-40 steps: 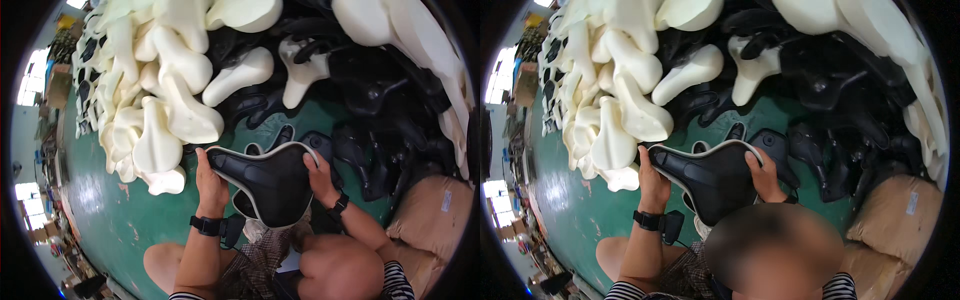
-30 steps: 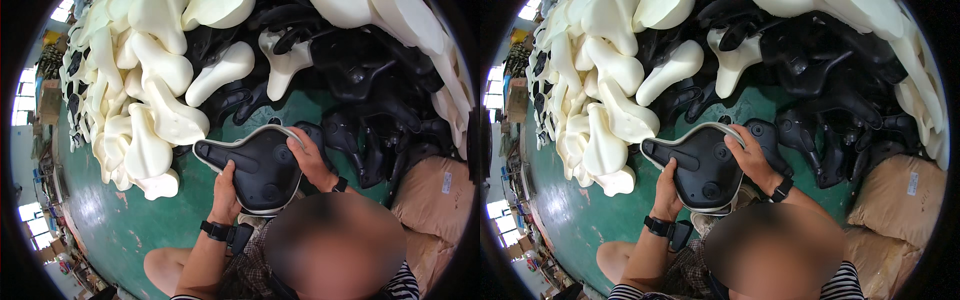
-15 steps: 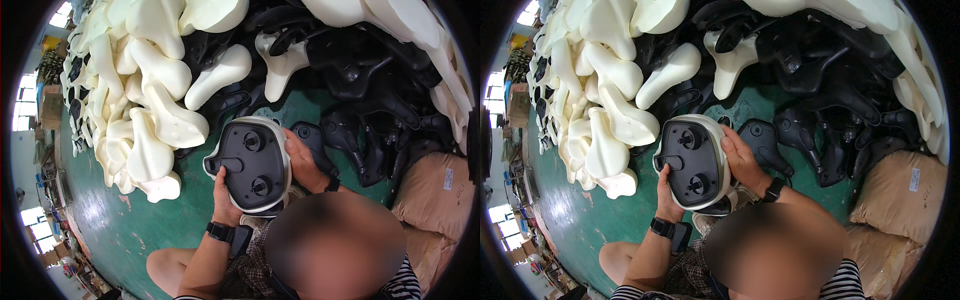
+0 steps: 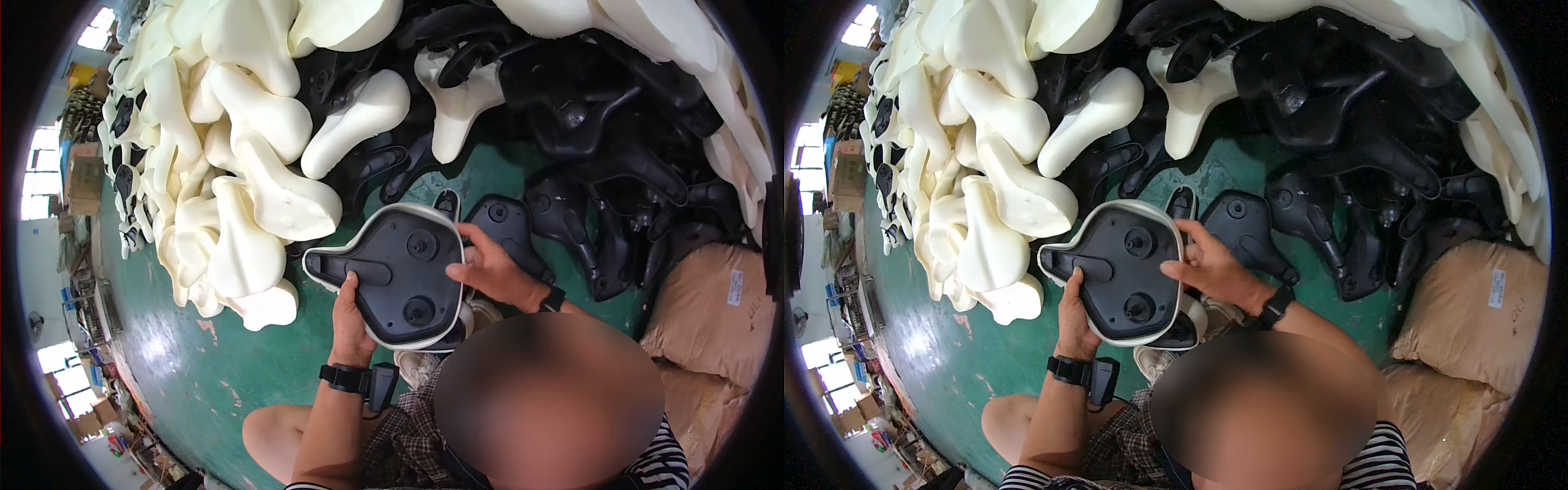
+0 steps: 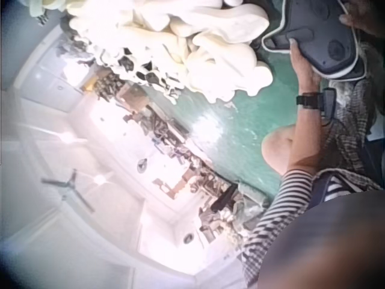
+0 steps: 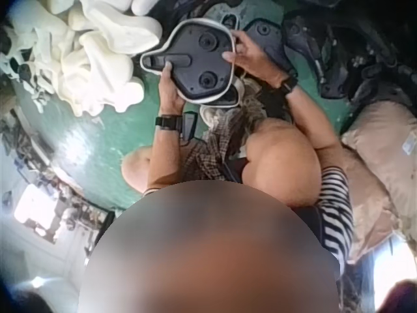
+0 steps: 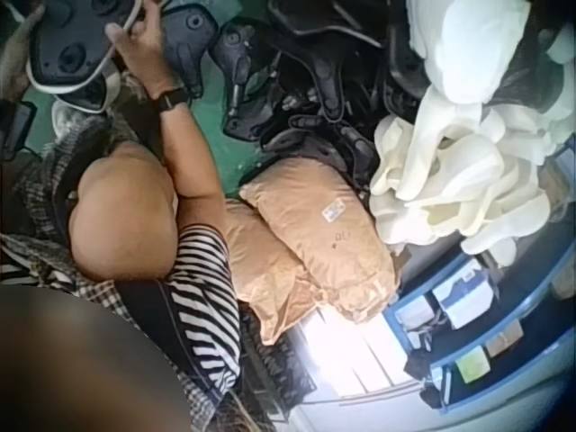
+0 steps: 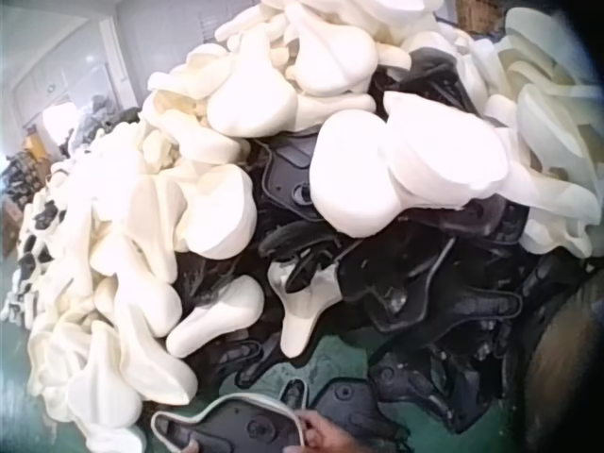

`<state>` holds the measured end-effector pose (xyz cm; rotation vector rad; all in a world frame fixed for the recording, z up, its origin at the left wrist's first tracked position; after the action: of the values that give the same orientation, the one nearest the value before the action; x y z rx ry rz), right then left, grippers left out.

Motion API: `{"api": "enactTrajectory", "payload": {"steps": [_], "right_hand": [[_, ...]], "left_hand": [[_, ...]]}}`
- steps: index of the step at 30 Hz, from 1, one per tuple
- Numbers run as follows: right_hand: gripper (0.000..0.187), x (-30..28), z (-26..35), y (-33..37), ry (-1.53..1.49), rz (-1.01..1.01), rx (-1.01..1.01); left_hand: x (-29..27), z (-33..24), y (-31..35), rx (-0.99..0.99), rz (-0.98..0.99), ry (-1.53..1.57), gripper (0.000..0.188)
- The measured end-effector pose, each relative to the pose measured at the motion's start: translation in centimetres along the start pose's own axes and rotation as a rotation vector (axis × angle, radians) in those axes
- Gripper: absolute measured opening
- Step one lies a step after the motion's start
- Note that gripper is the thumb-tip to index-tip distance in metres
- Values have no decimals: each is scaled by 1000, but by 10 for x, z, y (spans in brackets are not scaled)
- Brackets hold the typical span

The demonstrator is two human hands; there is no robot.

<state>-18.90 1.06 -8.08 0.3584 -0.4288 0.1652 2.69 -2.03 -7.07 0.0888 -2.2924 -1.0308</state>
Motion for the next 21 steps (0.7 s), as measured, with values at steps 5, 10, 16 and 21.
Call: {"api": "enactTrajectory", "payload": {"steps": [5, 10, 16, 21], "right_hand": [[41, -73, -64, 12, 567, -125, 306], [40, -74, -121, 7, 874, -179, 282], [31, -84, -27, -1, 1356, -528, -91], [34, -54, 17, 0, 666, -103, -21]], "left_hand": [[-29, 0, -2, -299, 15, -170, 46], [-33, 14, 2, -375, 72, -445, 41], [-24, 20, -3, -396, 65, -433, 42], [-19, 14, -4, -348, 38, -278, 44]]}}
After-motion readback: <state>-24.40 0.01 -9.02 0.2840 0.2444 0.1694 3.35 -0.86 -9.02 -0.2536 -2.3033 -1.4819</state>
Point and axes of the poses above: each hand's wrist, its own y-axis away from the middle knuckle, its own x-axis out of the palm, z = x × y, the point moved 5 cm from there along -y, towards the middle knuckle, and after that the axes turned 7 degrees about y, right-handed, at the moved point
